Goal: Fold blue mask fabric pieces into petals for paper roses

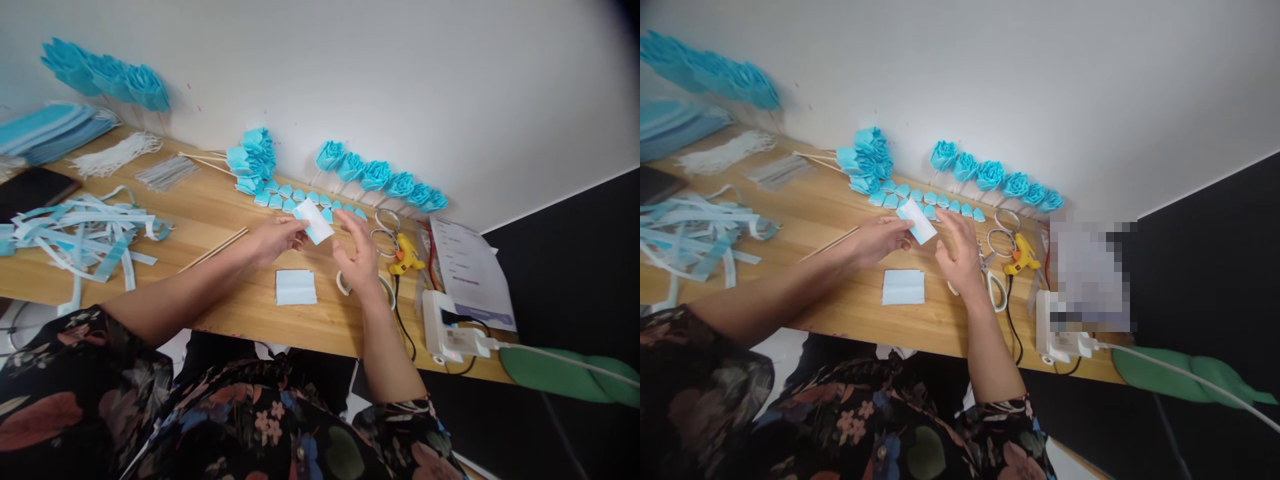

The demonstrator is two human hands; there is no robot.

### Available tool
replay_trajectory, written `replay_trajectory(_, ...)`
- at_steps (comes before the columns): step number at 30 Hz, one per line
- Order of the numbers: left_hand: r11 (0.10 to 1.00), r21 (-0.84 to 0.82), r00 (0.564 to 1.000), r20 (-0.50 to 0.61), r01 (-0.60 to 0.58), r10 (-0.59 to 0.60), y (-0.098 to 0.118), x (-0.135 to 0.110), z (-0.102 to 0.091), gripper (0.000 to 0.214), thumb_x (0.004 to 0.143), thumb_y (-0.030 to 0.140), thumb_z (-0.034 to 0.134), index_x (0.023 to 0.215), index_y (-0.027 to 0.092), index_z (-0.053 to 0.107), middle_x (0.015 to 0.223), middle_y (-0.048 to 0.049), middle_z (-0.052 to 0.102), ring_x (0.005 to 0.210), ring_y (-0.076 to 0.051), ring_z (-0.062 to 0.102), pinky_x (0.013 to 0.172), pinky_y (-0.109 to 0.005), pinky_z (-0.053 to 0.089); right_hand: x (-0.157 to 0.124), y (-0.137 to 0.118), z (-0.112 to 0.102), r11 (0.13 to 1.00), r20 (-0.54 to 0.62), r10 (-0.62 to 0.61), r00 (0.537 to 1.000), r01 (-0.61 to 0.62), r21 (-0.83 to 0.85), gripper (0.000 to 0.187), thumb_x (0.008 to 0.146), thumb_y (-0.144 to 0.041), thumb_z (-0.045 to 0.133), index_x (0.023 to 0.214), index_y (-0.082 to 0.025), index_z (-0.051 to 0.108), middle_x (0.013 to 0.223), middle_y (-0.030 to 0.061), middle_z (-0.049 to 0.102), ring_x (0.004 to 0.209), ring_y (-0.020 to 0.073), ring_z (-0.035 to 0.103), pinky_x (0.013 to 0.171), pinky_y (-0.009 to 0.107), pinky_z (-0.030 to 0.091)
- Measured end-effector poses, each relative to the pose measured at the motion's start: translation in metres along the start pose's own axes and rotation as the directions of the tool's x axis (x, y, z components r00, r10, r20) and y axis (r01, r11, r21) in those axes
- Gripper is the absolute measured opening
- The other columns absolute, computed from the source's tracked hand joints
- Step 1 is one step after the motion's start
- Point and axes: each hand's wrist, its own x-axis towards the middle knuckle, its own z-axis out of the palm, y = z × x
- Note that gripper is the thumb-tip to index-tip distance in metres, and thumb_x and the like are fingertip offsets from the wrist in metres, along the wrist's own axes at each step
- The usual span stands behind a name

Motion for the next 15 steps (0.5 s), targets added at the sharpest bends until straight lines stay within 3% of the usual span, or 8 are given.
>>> replay_trajectory(4, 0.999, -0.014, 0.998, 0.023, 0.051, -0.051, 0.0016, -0.0017, 0.0004, 0.014, 0.089, 0.02, 0.063, 0.081, 0.011, 0.068, 0.068, -0.0046, 0.066, 0.061, -0.011, 0.059, 0.06, -0.025, 0.04, 0.0018, -0.0009, 0.0005, 0.978, 0.057, -0.137, 0.989, 0.144, -0.151, 0.054, 0.087, -0.011, 0.053, 0.134, -0.038, 0.055, 0.146, 0.0017, 0.051, 0.138, 0.0268, 0.045, 0.117, 0.058, 0.035)
replay_trajectory(10, 0.996, 0.052, 0.994, 0.077, 0.072, -0.075, -0.0015, -0.0033, 0.0003, 0.018, 0.087, 0.024, 0.067, 0.074, 0.012, 0.067, 0.064, -0.0035, 0.063, 0.058, -0.01, 0.054, 0.059, -0.025, 0.039, 0.0022, 0.0001, 0.0045, 0.977, 0.087, -0.135, 0.987, 0.148, -0.157, 0.042, 0.085, -0.007, 0.055, 0.11, -0.039, 0.068, 0.145, -0.0035, 0.051, 0.14, 0.0275, 0.041, 0.117, 0.059, 0.033)
replay_trajectory(15, 0.986, 0.162, 0.999, 0.034, 0.03, -0.036, -0.0054, -0.0012, -0.002, 0.025, 0.088, 0.026, 0.066, 0.067, 0.013, 0.063, 0.063, -0.0031, 0.063, 0.057, -0.01, 0.054, 0.061, -0.027, 0.042, 0.0022, 0.0008, 0.0057, 0.991, 0.044, -0.074, 0.996, 0.079, -0.104, 0.023, 0.087, -0.015, 0.062, 0.092, -0.035, 0.073, 0.131, -0.0016, 0.061, 0.132, 0.0264, 0.049, 0.112, 0.056, 0.04)
